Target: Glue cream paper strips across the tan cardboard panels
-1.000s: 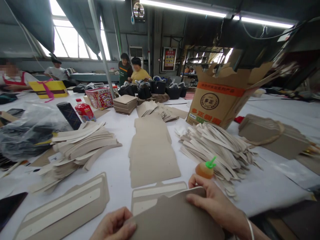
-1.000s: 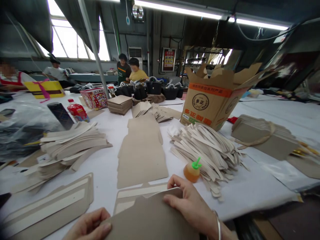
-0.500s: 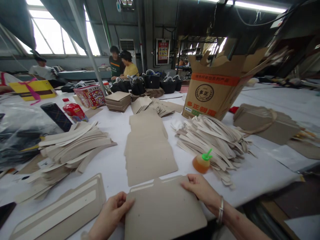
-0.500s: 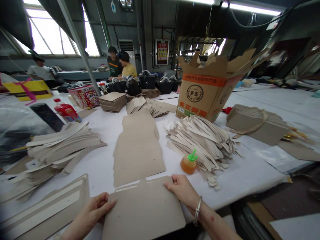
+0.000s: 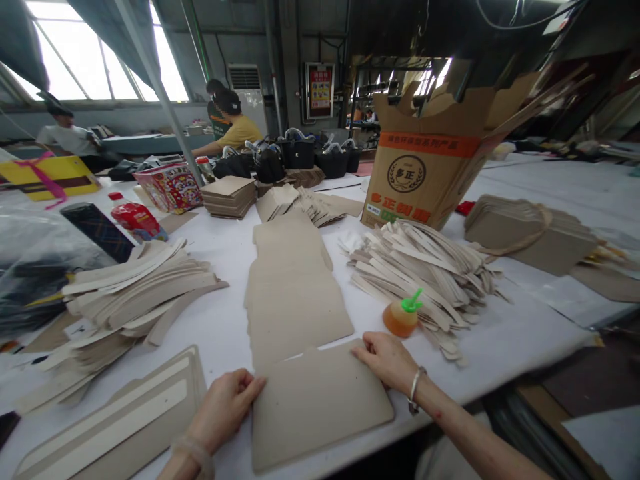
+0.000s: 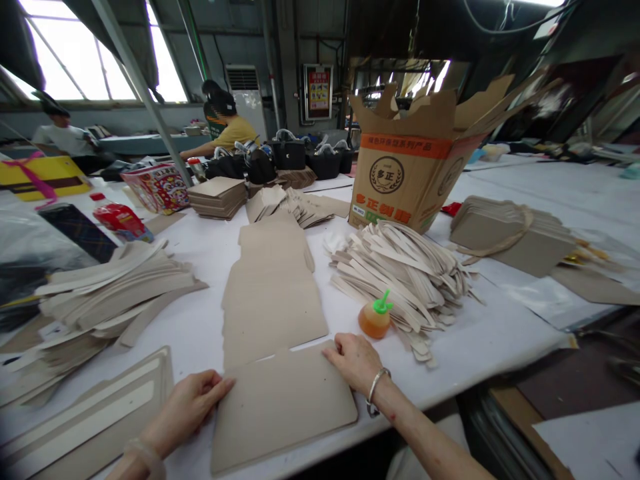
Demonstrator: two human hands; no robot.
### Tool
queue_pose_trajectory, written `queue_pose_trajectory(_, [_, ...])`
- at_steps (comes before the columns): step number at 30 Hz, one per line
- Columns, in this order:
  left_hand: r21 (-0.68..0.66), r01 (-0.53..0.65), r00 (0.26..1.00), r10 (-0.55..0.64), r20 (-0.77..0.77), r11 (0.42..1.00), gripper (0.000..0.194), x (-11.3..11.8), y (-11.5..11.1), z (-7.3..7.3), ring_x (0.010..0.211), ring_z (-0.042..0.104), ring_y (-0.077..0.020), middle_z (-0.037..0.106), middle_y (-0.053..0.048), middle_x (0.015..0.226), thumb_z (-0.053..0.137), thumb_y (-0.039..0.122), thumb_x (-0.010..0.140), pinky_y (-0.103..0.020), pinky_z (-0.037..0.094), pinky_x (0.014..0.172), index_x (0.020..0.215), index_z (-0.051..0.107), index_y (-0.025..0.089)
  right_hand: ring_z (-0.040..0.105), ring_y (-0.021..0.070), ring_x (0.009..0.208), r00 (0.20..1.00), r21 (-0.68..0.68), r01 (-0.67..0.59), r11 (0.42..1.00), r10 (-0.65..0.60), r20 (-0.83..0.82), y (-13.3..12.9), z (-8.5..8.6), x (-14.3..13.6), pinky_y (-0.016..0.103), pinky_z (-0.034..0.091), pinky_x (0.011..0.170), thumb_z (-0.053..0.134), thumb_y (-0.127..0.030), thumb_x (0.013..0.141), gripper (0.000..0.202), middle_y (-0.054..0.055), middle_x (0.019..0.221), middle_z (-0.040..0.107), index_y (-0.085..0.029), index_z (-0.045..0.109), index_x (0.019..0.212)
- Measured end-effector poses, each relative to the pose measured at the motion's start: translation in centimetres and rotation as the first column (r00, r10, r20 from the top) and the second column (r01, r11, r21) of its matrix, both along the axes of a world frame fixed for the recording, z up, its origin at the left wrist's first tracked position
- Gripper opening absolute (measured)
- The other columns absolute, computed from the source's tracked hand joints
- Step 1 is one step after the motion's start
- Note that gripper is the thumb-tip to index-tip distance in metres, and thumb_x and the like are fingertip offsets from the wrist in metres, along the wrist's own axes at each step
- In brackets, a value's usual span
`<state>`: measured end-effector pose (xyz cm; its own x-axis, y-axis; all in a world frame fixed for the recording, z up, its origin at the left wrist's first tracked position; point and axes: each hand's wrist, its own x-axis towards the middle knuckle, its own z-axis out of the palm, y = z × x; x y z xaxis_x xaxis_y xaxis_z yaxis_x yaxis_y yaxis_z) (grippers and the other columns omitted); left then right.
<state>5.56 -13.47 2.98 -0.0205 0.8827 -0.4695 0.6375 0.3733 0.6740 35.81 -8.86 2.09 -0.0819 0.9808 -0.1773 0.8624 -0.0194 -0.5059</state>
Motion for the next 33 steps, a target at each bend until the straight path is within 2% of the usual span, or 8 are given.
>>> queue_pose_trajectory(13, [-0.021, 0.075, 0.988, -0.078, -0.136, 0.997, 0.035, -0.5, 0.3, -0.7, 0.035, 0.045, -0.0122, 0.044, 0.007, 0.043, 0.034, 0.052, 0.079, -0.023, 0.033, 0.036, 0.063, 0.043, 0.023, 0.052, 0.0145, 0.058, 0.994, 0.023, -0.018, 1.0, 0.015, 0.105, -0.2, 0.0, -0.2, 0.025, 0.025, 0.053, 0.055, -0.04, 0.079, 0.029, 0.002, 0.058, 0.06, -0.019, 0.055, 0.058])
queue_pose_trajectory(17, [0.167, 0.212, 0.918, -0.138, -0.373, 0.963, 0.028, -0.7, -0.2, 0.3, 0.053, 0.059, -0.0168, 0.058, 0.003, 0.058, 0.038, 0.047, 0.083, -0.027, 0.043, 0.05, 0.074, 0.049, 0.022, 0.053, 0.0145, 0.06, 0.993, 0.02, -0.001, 1.0, -0.001, 0.116, -0.2, -0.2, -0.2, 0.024, 0.025, 0.053, 0.056, -0.042, 0.078, 0.028, 0.002, 0.061, 0.062, -0.019, 0.057, 0.061])
queue_pose_trajectory(19, [0.367, 0.387, 0.842, -0.163, -0.514, 0.846, 0.024, -0.2, -0.9, 0.8, 0.069, 0.064, -0.0172, 0.065, 0.0, 0.08, 0.038, 0.044, 0.086, -0.028, 0.049, 0.06, 0.087, 0.052, 0.024, 0.053, 0.0146, 0.061, 0.993, 0.02, 0.008, 1.0, -0.01, 0.12, -0.3, -0.3, -0.1, 0.024, 0.025, 0.053, 0.056, -0.043, 0.077, 0.028, 0.002, 0.062, 0.063, -0.019, 0.058, 0.063])
queue_pose_trajectory(21, [0.517, 0.592, 0.769, -0.24, -0.593, 0.618, 0.023, 0.9, -1.9, 1.0, 0.085, 0.065, -0.0154, 0.065, -0.001, 0.101, 0.04, 0.04, 0.088, -0.026, 0.052, 0.071, 0.1, 0.054, 0.026, 0.053, 0.0149, 0.061, 0.992, 0.022, 0.014, 1.0, -0.017, 0.126, -0.3, -0.4, -0.1, 0.025, 0.025, 0.053, 0.056, -0.043, 0.077, 0.027, 0.002, 0.063, 0.063, -0.019, 0.06, 0.064])
queue_pose_trajectory(23, [0.565, 0.749, 0.661, -0.322, -0.678, 0.346, 0.024, 2.2, -2.8, 0.7, 0.092, 0.064, -0.0132, 0.065, 0.0, 0.107, 0.044, 0.038, 0.088, -0.021, 0.052, 0.076, 0.106, 0.055, 0.028, 0.053, 0.0152, 0.062, 0.991, 0.027, 0.017, 1.0, -0.02, 0.131, -0.4, -0.4, -0.1, 0.025, 0.025, 0.053, 0.056, -0.043, 0.077, 0.027, 0.002, 0.063, 0.063, -0.019, 0.06, 0.064])
queue_pose_trajectory(25, [0.526, 0.834, 0.551, -0.313, -0.774, 0.168, 0.024, 3.3, -3.5, 0.1, 0.088, 0.066, -0.0131, 0.068, 0.001, 0.103, 0.045, 0.038, 0.088, -0.019, 0.054, 0.072, 0.104, 0.058, 0.028, 0.054, 0.0153, 0.062, 0.991, 0.033, 0.016, 0.999, -0.02, 0.132, -0.5, -0.4, -0.2, 0.025, 0.025, 0.053, 0.056, -0.043, 0.077, 0.027, 0.002, 0.064, 0.064, -0.02, 0.06, 0.065])
queue_pose_trajectory(27, [0.486, 0.869, 0.492, -0.255, -0.833, 0.091, 0.026, 3.9, -4.0, -0.4, 0.084, 0.067, -0.0141, 0.07, 0.001, 0.099, 0.042, 0.04, 0.089, -0.02, 0.055, 0.069, 0.1, 0.061, 0.027, 0.054, 0.0154, 0.062, 0.992, 0.042, 0.014, 0.999, -0.019, 0.129, -0.6, -0.4, -0.2, 0.025, 0.024, 0.053, 0.056, -0.045, 0.077, 0.028, 0.003, 0.064, 0.064, -0.02, 0.06, 0.065])
queue_pose_trajectory(33, [0.481, 0.873, 0.487, -0.173, -0.856, 0.083, 0.034, 4.1, -4.4, -0.6, 0.085, 0.068, -0.014, 0.071, 0.0, 0.097, 0.031, 0.039, 0.093, -0.021, 0.056, 0.069, 0.097, 0.063, 0.027, 0.052, 0.0153, 0.059, 0.995, 0.071, 0.023, 0.997, -0.03, 0.098, -0.8, -0.5, -0.1, 0.025, 0.022, 0.052, 0.058, -0.044, 0.076, 0.028, 0.002, 0.06, 0.062, -0.02, 0.058, 0.062])
